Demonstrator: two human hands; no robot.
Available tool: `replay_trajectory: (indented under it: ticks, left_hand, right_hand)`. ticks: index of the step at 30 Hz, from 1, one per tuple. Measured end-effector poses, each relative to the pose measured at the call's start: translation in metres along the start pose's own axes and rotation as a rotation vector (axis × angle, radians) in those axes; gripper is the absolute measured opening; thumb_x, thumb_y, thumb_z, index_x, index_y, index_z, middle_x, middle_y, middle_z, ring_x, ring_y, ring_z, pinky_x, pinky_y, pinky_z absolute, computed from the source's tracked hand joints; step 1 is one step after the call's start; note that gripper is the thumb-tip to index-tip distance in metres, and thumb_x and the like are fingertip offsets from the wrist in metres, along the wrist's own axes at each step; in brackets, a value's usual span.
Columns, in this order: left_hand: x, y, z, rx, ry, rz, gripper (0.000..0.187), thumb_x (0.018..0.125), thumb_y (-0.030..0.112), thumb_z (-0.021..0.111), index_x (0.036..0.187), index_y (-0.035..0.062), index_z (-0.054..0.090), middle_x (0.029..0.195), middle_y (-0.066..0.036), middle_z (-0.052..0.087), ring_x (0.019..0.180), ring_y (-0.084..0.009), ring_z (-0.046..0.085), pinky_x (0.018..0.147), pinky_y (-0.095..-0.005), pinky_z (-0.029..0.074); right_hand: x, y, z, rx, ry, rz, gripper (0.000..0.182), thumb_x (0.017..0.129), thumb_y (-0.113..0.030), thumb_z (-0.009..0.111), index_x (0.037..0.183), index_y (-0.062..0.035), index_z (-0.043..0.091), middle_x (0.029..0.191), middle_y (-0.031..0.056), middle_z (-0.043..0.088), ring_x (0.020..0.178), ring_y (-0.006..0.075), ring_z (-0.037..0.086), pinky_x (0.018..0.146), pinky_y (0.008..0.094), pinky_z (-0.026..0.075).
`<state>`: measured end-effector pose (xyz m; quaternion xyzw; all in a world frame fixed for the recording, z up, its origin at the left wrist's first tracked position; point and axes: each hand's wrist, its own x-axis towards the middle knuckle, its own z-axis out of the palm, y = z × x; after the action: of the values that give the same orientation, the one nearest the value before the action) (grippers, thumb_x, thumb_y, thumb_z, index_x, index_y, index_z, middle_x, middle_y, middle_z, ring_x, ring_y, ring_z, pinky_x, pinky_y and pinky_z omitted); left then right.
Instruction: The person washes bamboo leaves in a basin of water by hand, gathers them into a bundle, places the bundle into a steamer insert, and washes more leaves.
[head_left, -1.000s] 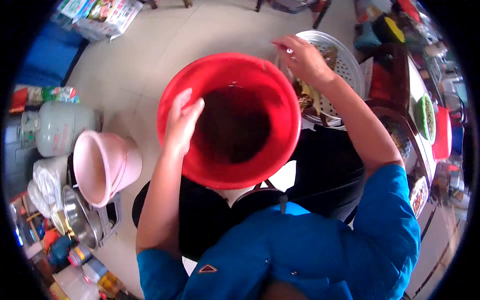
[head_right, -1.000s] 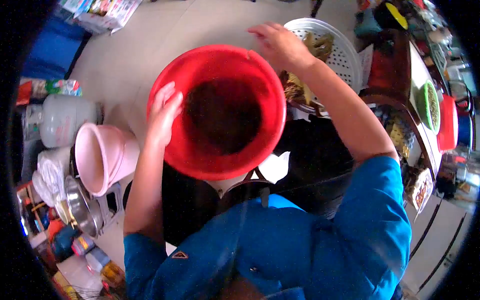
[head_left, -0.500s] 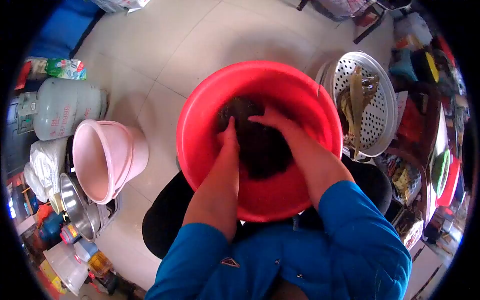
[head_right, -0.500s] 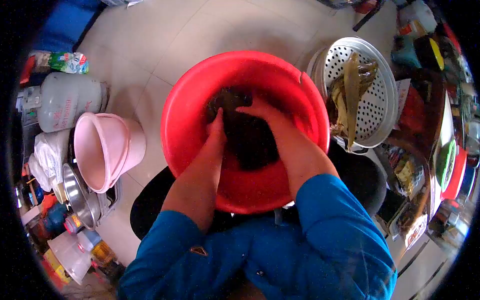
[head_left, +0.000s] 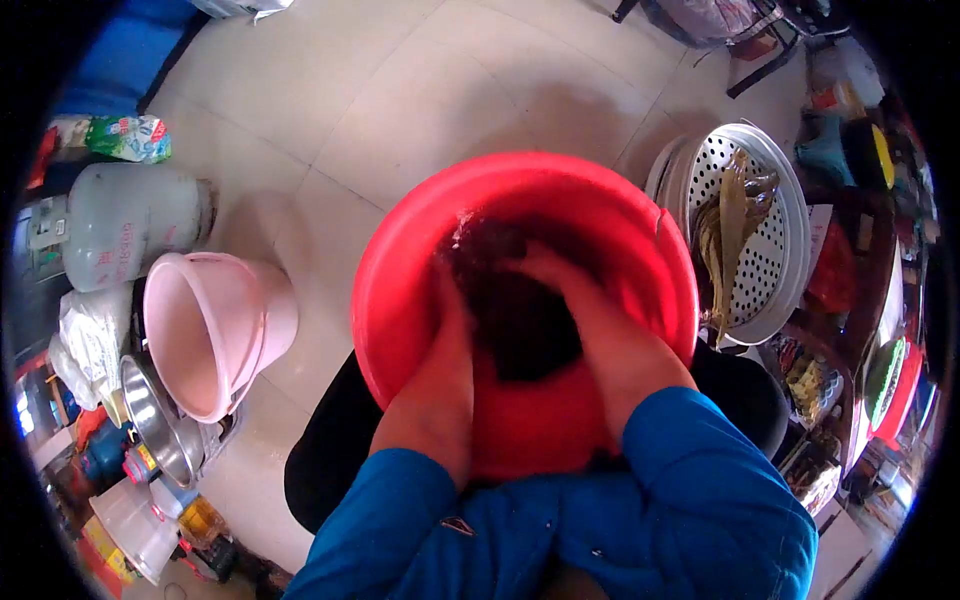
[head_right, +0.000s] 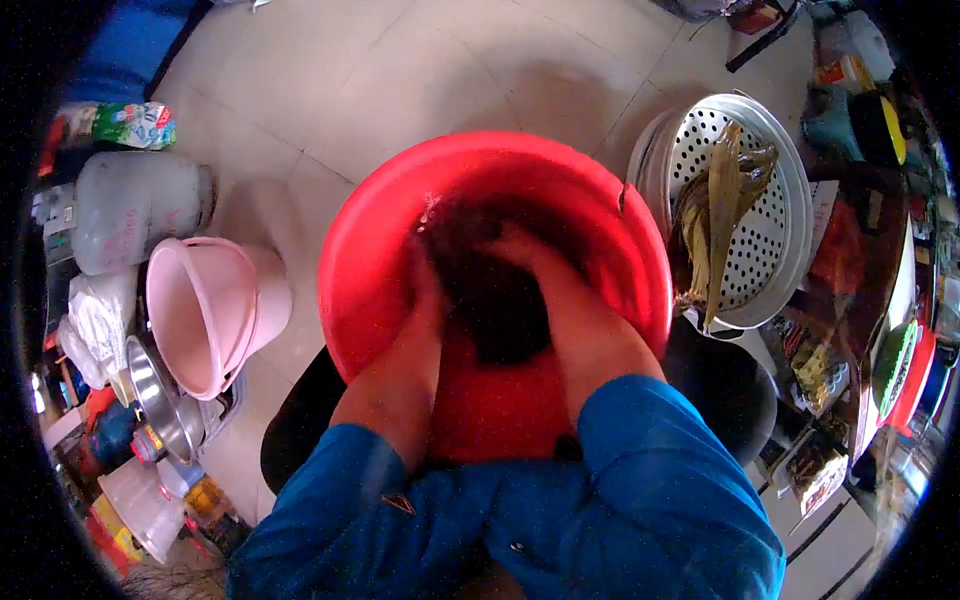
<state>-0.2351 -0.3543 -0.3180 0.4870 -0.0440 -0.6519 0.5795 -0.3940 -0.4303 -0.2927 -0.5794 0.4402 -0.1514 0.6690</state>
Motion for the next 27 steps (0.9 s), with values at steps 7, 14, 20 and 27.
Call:
replay_trajectory:
  ticks: [7,14,20,27]
  left_hand:
    - [-0.02,0.032,0.018,0.283,0.557,-0.114,0.049,0.085,0.032,0.054,0.123,0.0035,0.046,0.12,-0.011,0.051,0.107,-0.0237,0.048,0.092,-0.0345,0.037]
    - [-0.196,0.15,0.107,0.631,-0.094,-0.027,0.052,0.084,0.029,0.058,0.125,0.001,0.042,0.121,-0.012,0.05,0.113,-0.0222,0.045,0.093,-0.0312,0.034]
    - [-0.23,0.172,0.101,0.919,-0.076,0.22,0.053,0.081,0.026,0.063,0.123,0.0002,0.043,0.125,-0.019,0.045,0.116,-0.0278,0.043,0.097,-0.0349,0.033]
    - [-0.176,0.194,0.086,0.984,-0.041,0.657,0.058,0.074,0.023,0.069,0.122,-0.0002,0.044,0.124,-0.022,0.044,0.116,-0.0309,0.044,0.097,-0.0369,0.036]
  right_hand:
    - [-0.02,-0.012,0.004,0.183,0.272,0.119,0.055,0.075,-0.025,0.067,0.121,-0.0033,0.048,0.111,0.0113,0.056,0.102,0.0243,0.052,0.091,0.0348,0.04]
    - [-0.026,-0.012,-0.013,0.228,0.077,0.303,0.051,0.082,-0.034,0.06,0.119,-0.0011,0.049,0.113,0.0138,0.055,0.1,0.0244,0.053,0.087,0.0357,0.041]
    - [-0.038,-0.065,-0.001,-0.793,0.265,0.037,0.05,0.085,-0.04,0.048,0.117,-0.0014,0.051,0.117,0.0207,0.053,0.107,0.0309,0.052,0.091,0.0379,0.039]
    - [-0.066,-0.167,-0.022,-0.367,0.039,-0.063,0.045,0.091,-0.038,0.041,0.116,-0.0025,0.053,0.111,0.0155,0.057,0.105,0.0243,0.053,0.094,0.0348,0.037]
